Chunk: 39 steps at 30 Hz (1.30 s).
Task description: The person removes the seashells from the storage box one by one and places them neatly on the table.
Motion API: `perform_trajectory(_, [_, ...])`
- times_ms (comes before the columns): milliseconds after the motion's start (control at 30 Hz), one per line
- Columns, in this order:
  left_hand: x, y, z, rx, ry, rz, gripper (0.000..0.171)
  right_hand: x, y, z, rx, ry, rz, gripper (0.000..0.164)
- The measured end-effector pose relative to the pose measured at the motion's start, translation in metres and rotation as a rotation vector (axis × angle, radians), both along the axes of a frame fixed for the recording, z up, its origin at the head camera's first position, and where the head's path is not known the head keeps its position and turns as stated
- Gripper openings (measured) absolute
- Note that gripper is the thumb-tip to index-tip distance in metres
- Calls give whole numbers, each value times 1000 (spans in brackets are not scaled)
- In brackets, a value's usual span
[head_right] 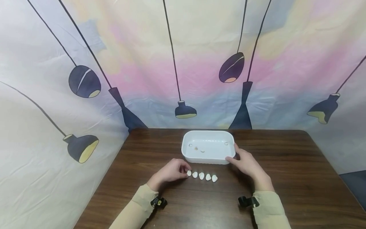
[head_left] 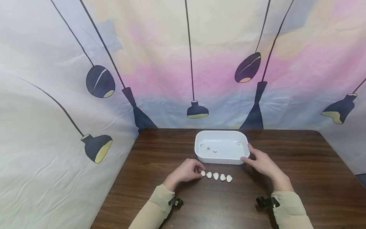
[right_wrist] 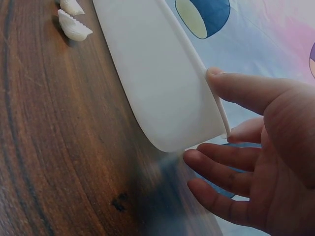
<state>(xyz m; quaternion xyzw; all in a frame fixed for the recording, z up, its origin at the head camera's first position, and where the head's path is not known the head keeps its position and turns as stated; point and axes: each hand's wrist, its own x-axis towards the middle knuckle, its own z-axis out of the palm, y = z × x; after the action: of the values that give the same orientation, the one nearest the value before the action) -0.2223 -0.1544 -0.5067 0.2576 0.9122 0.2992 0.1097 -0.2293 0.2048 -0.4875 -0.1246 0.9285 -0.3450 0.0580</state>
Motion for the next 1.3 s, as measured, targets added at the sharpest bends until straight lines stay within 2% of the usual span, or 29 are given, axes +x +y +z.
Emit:
perform_trajectory(233, [0,-1,0,-3,-5,5,16,0,0,-1,13,15,-3,98])
perform_trajectory(467, [0,-5,2,8,-12,-20,20,0,-1,-1,11,16,-4,97])
perform_trajectory(700, [-4,-12,15,88,-15,-45,20,-1,0,-2,13,0,-12,100])
perform_trajectory(967, [-12,-5,29,171,71,-35,19,0,0,-2,10,4,-11,97])
perform_trajectory(1300, [-16,14,34,285,166,27,20,-1,-1,-2,5,4,-10,95])
